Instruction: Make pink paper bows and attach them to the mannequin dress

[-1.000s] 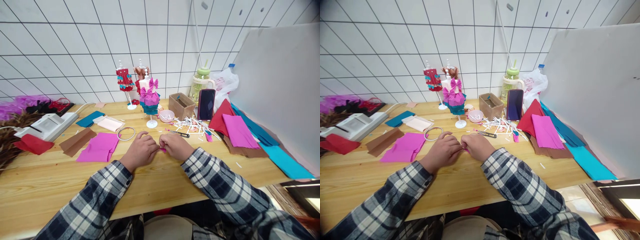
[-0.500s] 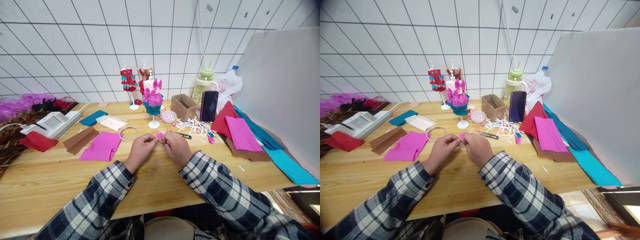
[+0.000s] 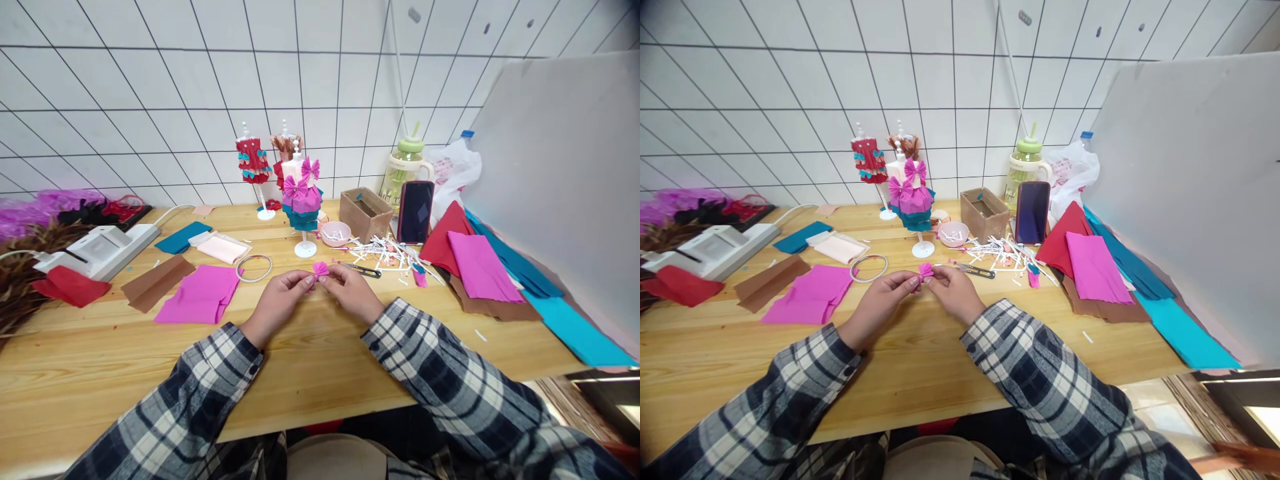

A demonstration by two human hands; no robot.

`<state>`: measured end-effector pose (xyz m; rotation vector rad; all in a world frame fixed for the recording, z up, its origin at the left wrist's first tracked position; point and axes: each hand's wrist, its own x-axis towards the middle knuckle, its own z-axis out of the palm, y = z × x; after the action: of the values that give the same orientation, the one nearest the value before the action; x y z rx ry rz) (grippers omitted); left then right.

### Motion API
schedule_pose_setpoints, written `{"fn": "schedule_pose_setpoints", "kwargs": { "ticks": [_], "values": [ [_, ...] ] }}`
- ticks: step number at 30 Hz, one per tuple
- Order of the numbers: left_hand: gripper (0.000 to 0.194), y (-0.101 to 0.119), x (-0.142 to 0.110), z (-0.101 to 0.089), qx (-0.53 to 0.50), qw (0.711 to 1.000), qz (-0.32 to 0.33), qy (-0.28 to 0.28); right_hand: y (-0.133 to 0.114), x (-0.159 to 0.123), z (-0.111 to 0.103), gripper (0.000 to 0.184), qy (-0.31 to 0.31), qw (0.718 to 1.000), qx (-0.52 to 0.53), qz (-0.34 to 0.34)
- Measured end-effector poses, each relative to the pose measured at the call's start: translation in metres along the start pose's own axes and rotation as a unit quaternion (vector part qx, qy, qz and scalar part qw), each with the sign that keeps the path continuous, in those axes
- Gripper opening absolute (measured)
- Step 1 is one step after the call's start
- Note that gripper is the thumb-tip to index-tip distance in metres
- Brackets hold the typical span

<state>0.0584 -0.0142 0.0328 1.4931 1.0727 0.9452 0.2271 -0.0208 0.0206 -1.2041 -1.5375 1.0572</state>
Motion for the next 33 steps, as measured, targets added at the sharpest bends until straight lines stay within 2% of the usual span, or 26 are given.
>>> {"fn": "schedule_pose_setpoints", "kwargs": {
  "ticks": [2,6,11,15,20,27,29,33],
  "values": [
    [0.03,-0.002,0.001,-0.001,0.01,1.0,-0.004,-0.012,0.002,0.001,-0.002,0.021,-0.034,0.999,-0.017,0.002],
    [0.031,-0.007,0.002,-0.002,0.031,0.999,-0.004,-0.017,0.004,0.001,-0.003,0.019,0.008,0.998,-0.067,-0.007],
    [0.034,-0.009,0.003,-0.002,0.043,0.999,-0.02,-0.018,0.002,0.0,0.001,0.018,0.057,0.996,-0.067,-0.015],
    [0.038,-0.004,0.002,-0.001,0.073,0.997,0.004,-0.006,0.001,0.0,0.003,0.02,0.065,0.996,-0.06,0.003],
    [0.031,0.003,-0.002,-0.001,0.152,0.985,0.051,0.055,0.0,-0.001,0.003,0.018,0.064,0.996,-0.065,-0.004],
    [0.032,0.004,-0.002,0.0,0.145,0.988,0.035,0.033,-0.003,-0.001,0.003,0.017,0.06,0.997,-0.041,-0.022],
    [0.032,0.003,-0.003,0.0,0.153,0.987,0.038,0.045,-0.006,-0.002,0.003,0.017,0.053,0.999,-0.007,-0.003],
    [0.029,0.002,-0.004,-0.002,0.221,0.969,0.073,0.081,-0.01,-0.005,0.006,0.028,0.004,0.987,0.118,0.107]
  ]
}}
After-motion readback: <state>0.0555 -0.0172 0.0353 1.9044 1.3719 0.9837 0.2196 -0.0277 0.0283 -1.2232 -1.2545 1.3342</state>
